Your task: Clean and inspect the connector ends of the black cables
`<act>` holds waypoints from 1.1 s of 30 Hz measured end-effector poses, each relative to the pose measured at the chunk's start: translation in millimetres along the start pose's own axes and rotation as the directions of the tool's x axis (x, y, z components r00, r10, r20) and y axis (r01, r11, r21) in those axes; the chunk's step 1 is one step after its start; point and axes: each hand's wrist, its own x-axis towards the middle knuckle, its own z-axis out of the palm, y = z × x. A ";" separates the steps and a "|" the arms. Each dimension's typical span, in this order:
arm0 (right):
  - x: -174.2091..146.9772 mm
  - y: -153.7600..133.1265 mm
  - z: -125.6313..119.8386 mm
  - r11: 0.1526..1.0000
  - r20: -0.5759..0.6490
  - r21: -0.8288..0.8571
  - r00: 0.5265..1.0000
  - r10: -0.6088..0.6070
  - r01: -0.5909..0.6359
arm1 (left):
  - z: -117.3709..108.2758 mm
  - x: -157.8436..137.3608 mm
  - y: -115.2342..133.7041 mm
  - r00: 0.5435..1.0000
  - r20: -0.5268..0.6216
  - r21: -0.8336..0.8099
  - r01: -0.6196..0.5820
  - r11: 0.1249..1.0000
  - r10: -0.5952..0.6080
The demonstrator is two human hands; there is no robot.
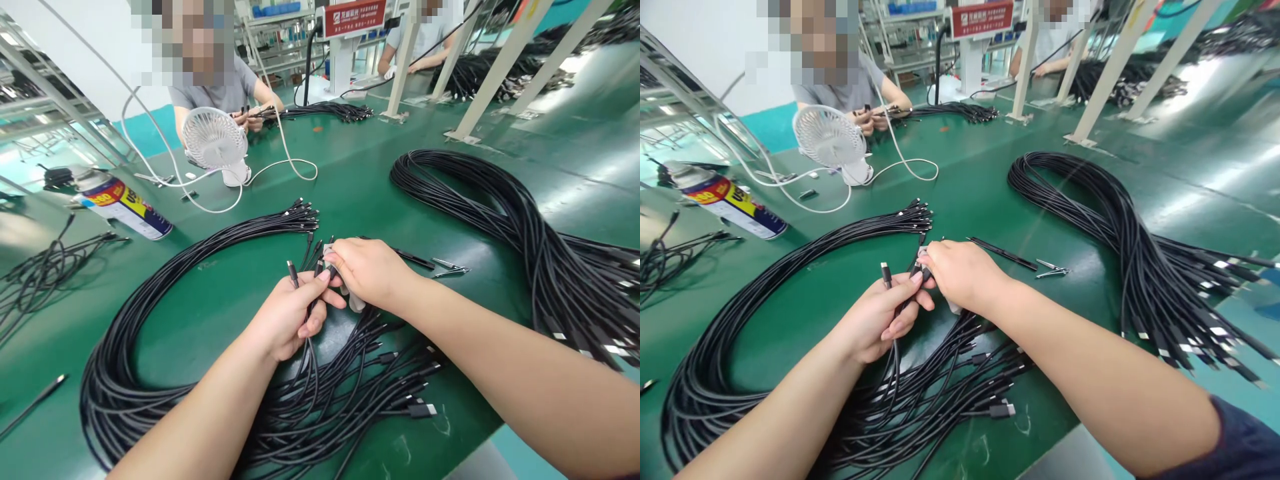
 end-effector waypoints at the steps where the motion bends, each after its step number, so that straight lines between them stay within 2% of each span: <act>1: 0.4 1.2 -2.0 1.000 -0.029 0.013 0.999 0.016 -0.016 | -0.6 -0.2 0.2 1.000 0.006 -0.008 0.002 1.000 -0.002; 5: 1.6 4.1 -15.1 0.976 -0.160 0.202 0.981 0.109 -0.076 | -1.1 -2.1 1.7 0.999 -0.009 -0.024 -0.040 0.999 0.040; 7: 1.1 2.8 -21.5 0.929 -0.168 0.357 0.972 0.167 -0.098 | -0.2 -2.7 2.5 0.995 -0.039 -0.016 -0.091 0.996 0.090; 10: -1.0 -1.8 -26.2 0.815 -0.071 0.557 0.969 0.236 -0.158 | 1.1 -2.3 2.1 0.985 -0.066 0.011 -0.156 0.988 0.157; 13: -3.3 -7.3 -25.3 0.720 0.062 0.664 0.974 0.218 -0.203 | 1.3 -1.5 0.0 0.975 -0.074 0.062 -0.207 0.976 0.211; 16: -4.0 -12.2 -22.9 0.678 0.179 0.703 0.976 0.123 -0.214 | 1.2 -1.4 -2.2 0.963 -0.069 0.139 -0.249 0.958 0.260; 19: -3.4 -13.8 -21.2 0.658 0.247 0.705 0.961 0.122 -0.264 | 1.4 -1.3 -3.6 0.956 -0.074 0.202 -0.266 0.943 0.285; 21: -2.9 -12.2 -19.7 0.705 0.226 0.662 0.965 0.135 -0.254 | 1.6 -0.8 -3.9 0.950 -0.088 0.233 -0.272 0.933 0.299; 24: -3.0 -7.7 -15.3 0.888 0.040 0.458 0.999 0.033 -0.048 | 2.1 -0.1 -3.9 0.951 -0.093 0.255 -0.265 0.930 0.296; 26: -3.6 -5.4 -11.3 0.959 -0.043 0.280 0.998 -0.034 0.045 | 2.1 0.2 -3.7 0.954 -0.093 0.252 -0.254 0.934 0.284; 30: -3.7 -3.2 -7.7 0.993 -0.041 0.115 0.999 -0.006 0.011 | 0.5 0.6 -3.9 0.959 -0.096 0.224 -0.239 0.945 0.265; 33: -1.6 -0.4 -13.1 0.990 -0.169 0.139 0.985 0.043 -0.020 | -0.8 0.5 -3.9 0.963 -0.102 0.184 -0.227 0.956 0.249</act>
